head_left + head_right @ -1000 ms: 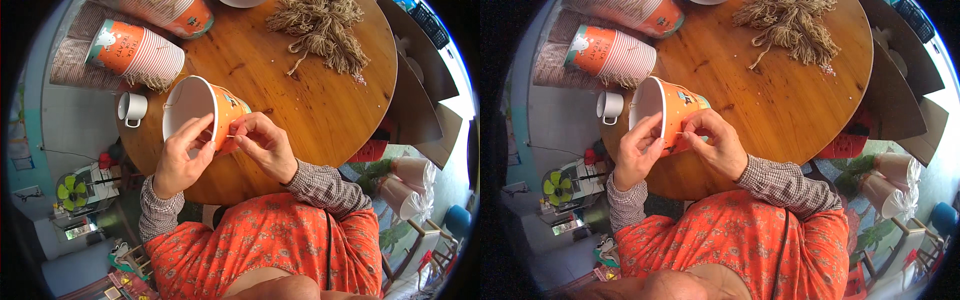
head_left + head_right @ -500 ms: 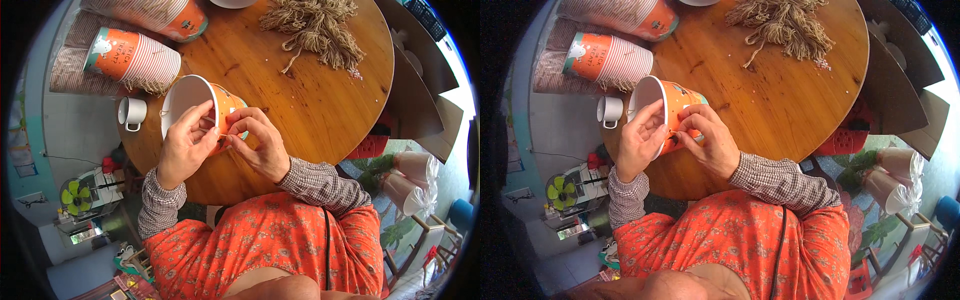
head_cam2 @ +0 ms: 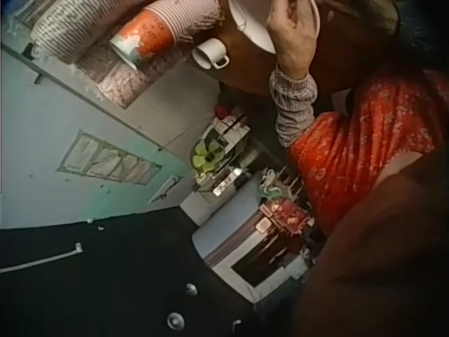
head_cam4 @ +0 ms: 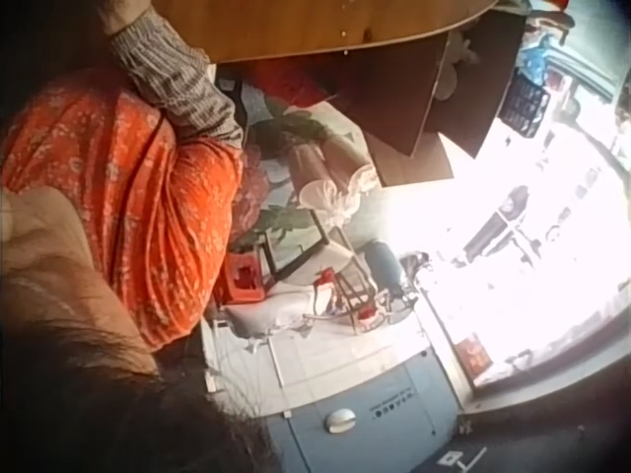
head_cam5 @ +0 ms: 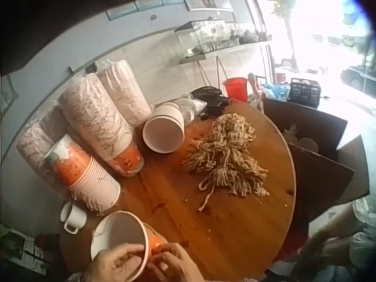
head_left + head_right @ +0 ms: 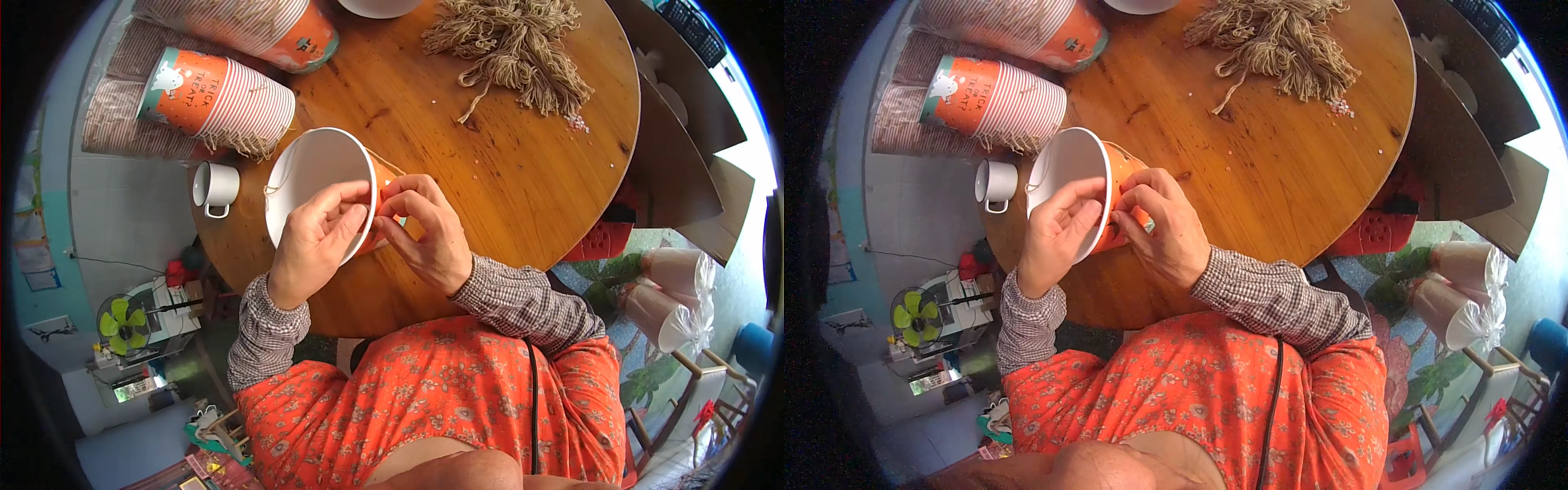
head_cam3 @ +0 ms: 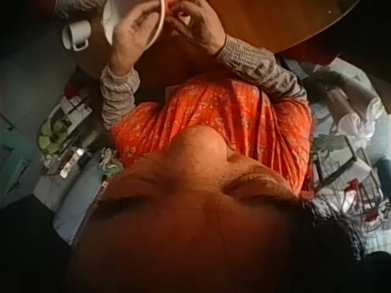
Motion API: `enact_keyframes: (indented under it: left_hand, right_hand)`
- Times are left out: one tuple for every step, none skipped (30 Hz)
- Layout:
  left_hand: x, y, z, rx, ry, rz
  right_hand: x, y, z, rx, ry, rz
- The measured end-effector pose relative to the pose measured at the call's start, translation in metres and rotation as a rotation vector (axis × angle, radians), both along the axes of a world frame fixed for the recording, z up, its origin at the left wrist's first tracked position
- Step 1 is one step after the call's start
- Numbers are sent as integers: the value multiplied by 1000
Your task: Threading twine through holes in decorative paper tubs to create handles.
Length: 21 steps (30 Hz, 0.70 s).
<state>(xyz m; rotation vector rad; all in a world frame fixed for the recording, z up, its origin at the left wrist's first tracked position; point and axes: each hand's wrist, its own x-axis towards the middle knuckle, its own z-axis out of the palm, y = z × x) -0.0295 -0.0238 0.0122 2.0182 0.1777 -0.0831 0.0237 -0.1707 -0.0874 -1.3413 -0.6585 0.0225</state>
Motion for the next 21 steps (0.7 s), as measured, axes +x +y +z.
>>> enact_keyframes:
  left_hand:
    - [0,1,1,-17,52,-26]
    - [-1,2,1,-34,104,-52]
    - [-3,3,-2,21,48,-41]
    - [-4,7,-6,20,44,-37]
    - [-4,11,-10,149,-3,-71]
    - [-4,14,-12,277,-51,-103]
    - [-5,14,-11,274,-56,-99]
    - [-5,11,-10,283,-43,-86]
    - [-5,10,-10,290,-31,-73]
    - [-6,12,-14,254,-36,-77]
    - [-6,12,-12,250,-42,-73]
    - [-5,10,-7,306,-105,-92]
    - [-6,10,-4,364,-168,-110]
    - [-6,13,-3,376,-229,-114]
    - [-7,14,-1,371,-235,-109]
    - [-7,14,4,402,-294,-111]
    - [-7,14,9,433,-354,-111]
    - [-6,15,13,429,-360,-102]
    - [-3,16,17,517,-487,-118]
    - [0,16,19,607,-614,-132]
    - [2,15,21,606,-623,-125]
  right_hand:
    - [0,0,-1,-2,-3,0]
    - [0,0,-2,1,7,12]
    - [-1,1,-3,5,16,27]
    - [-2,1,-3,4,12,31]
    - [-3,2,-4,-8,16,31]
    - [-3,2,-4,-21,19,31]
    - [-3,2,-3,-25,14,35]
    - [-3,1,-2,-40,17,42]
    - [-3,0,-2,-57,21,49]
    - [-2,0,-1,-61,15,51]
    - [0,-1,0,-48,-5,47]
    - [2,-1,2,-34,-26,45]
    - [6,-5,10,-43,-24,5]
    - [11,-6,13,-32,-43,-20]
    - [18,-7,15,-22,-62,-46]
    - [25,-7,17,-1,-117,-61]
    - [29,-7,25,-6,-124,-58]
    - [31,-7,36,-17,13,94]
    - [34,-6,47,-28,151,244]
    - [38,-3,56,21,306,440]
    - [39,-1,62,15,296,443]
